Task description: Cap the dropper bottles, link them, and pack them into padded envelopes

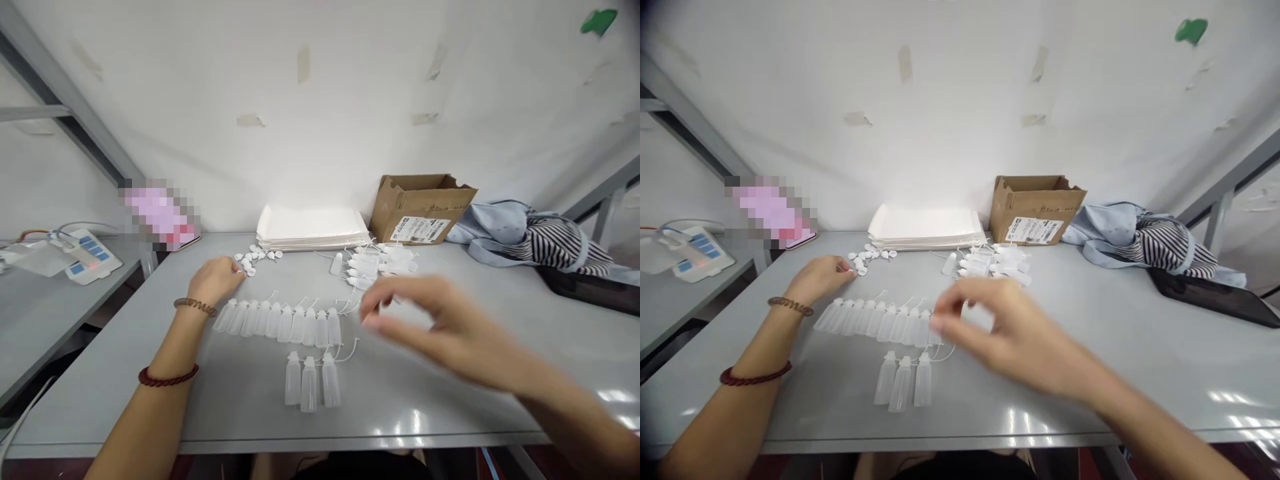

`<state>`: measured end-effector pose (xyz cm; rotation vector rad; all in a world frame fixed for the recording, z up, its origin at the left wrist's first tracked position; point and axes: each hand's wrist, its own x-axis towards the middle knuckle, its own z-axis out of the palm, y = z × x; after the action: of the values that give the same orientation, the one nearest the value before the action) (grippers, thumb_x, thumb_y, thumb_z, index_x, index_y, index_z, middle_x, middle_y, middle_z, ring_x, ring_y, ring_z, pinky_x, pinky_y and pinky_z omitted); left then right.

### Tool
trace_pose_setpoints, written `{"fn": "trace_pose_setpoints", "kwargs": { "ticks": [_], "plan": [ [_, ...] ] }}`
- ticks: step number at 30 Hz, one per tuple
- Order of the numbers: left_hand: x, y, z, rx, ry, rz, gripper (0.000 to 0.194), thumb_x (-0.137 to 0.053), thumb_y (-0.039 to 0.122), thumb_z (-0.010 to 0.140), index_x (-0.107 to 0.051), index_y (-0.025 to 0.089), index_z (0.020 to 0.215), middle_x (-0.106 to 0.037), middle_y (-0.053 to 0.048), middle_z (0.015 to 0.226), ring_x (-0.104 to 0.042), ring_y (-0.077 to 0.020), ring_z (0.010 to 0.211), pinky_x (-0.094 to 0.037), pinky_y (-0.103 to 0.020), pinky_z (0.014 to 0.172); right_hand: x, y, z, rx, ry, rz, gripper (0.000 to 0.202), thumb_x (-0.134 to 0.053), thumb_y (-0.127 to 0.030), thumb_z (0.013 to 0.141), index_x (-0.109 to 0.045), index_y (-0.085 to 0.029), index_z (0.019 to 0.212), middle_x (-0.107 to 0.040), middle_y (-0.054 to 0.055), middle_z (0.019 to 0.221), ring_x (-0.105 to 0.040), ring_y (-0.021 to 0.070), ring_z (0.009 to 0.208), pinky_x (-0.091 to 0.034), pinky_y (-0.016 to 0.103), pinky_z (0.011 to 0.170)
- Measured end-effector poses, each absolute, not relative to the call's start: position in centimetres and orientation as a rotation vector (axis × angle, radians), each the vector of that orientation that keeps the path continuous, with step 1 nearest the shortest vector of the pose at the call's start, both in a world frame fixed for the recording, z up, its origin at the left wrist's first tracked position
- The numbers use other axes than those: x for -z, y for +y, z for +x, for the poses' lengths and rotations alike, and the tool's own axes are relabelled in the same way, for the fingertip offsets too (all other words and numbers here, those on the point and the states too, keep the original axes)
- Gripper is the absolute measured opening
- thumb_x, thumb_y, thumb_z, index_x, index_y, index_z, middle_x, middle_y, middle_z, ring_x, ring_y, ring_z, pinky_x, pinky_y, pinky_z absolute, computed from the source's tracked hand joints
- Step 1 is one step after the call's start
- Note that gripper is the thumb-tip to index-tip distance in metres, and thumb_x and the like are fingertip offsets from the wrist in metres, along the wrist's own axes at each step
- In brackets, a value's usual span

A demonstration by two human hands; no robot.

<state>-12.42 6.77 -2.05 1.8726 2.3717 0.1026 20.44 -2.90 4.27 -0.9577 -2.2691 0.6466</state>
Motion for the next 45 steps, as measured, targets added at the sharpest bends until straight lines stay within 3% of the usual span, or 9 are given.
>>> {"fn": "trace_pose_setpoints", "kwargs": {
  "ticks": [2,5,7,10,20,23,25,32,45],
  "plan": [
    [2.0,6.7,-12.2,-0.120,2.383,1.864,0.025,-0.052,0.036,0.073,-0.067,0.018,0.081,-0.071,-0.015,0.091,-0.065,-0.0319,0.085,-0.046,-0.033,0.064,-2.4,-3.6,19.3,-0.660,-2.435,-0.947,0.015,-0.058,-0.029,0.087,-0.061,-0.018,0.097,-0.063,0.005,0.091,-0.060,0.0171,0.083,-0.053,0.031,0.072],
    [1.8,6.4,-11.9,-0.144,2.394,1.843,0.023,-0.052,0.036,0.072,-0.066,0.019,0.076,-0.071,-0.014,0.085,-0.066,-0.0304,0.078,-0.044,-0.031,0.059,1.2,-5.0,17.9,-0.494,-2.610,-0.935,0.037,-0.068,-0.029,0.078,-0.056,-0.014,0.109,-0.058,0.013,0.105,-0.057,0.0250,0.093,-0.052,0.040,0.076],
    [1.6,6.2,-11.6,-0.168,2.401,1.831,0.022,-0.051,0.035,0.071,-0.066,0.019,0.073,-0.071,-0.014,0.082,-0.066,-0.0306,0.075,-0.043,-0.031,0.057,3.0,-5.6,17.3,-0.421,-2.622,-0.903,0.049,-0.071,-0.039,0.075,-0.054,-0.012,0.112,-0.057,0.015,0.108,-0.056,0.0269,0.094,-0.052,0.041,0.075],
    [1.3,5.9,-11.2,-0.226,2.407,1.825,0.023,-0.050,0.034,0.072,-0.065,0.018,0.072,-0.071,-0.016,0.084,-0.065,-0.0326,0.077,-0.042,-0.033,0.057,4.1,-6.0,17.1,-0.328,-2.611,-0.859,0.055,-0.071,-0.043,0.073,-0.053,-0.012,0.115,-0.056,0.016,0.112,-0.054,0.0286,0.096,-0.052,0.043,0.076],
    [0.1,5.3,-8.9,-0.535,2.244,1.797,0.017,-0.054,0.032,0.069,-0.060,0.017,0.074,-0.070,-0.013,0.087,-0.064,-0.0320,0.089,-0.047,-0.036,0.070,3.8,-6.4,17.5,-0.483,-2.576,-0.917,0.049,-0.071,-0.034,0.075,-0.054,-0.016,0.117,-0.058,0.012,0.114,-0.052,0.0255,0.099,-0.049,0.039,0.084],
    [0.0,4.5,-7.0,-0.629,1.956,1.834,0.014,-0.056,0.032,0.072,-0.059,0.018,0.073,-0.071,-0.007,0.084,-0.066,-0.0236,0.085,-0.049,-0.030,0.075,3.5,-6.5,17.4,-0.640,-2.558,-0.946,0.050,-0.076,-0.029,0.069,-0.055,-0.018,0.113,-0.058,0.010,0.113,-0.052,0.0244,0.100,-0.048,0.037,0.086],
    [0.0,3.7,-5.4,-0.638,1.727,1.839,0.015,-0.056,0.033,0.074,-0.059,0.019,0.075,-0.071,-0.004,0.084,-0.067,-0.0187,0.080,-0.051,-0.025,0.068,3.2,-6.4,17.6,-0.694,-2.536,-0.933,0.052,-0.077,-0.027,0.067,-0.054,-0.018,0.113,-0.057,0.010,0.112,-0.051,0.0240,0.101,-0.048,0.036,0.087],
    [-0.7,0.7,-1.9,-0.704,0.984,1.538,0.018,-0.067,0.035,0.074,-0.062,0.018,0.079,-0.065,0.000,0.071,-0.060,-0.0130,0.067,-0.050,-0.025,0.064,0.4,-3.4,19.9,-0.571,-2.409,-0.787,0.055,-0.062,-0.021,0.081,-0.039,-0.019,0.131,-0.046,0.012,0.122,-0.047,0.0210,0.113,-0.046,0.033,0.093],
    [0.4,0.7,-0.9,-0.803,0.995,1.327,0.023,-0.062,0.036,0.081,-0.072,0.017,0.093,-0.057,0.001,0.065,-0.051,-0.0096,0.060,-0.046,-0.024,0.063,2.7,-0.2,20.4,-0.713,-2.067,-0.691,0.052,-0.072,-0.025,0.075,-0.054,-0.029,0.124,-0.049,0.007,0.112,-0.050,0.0203,0.104,-0.048,0.036,0.085]
  ]
}}
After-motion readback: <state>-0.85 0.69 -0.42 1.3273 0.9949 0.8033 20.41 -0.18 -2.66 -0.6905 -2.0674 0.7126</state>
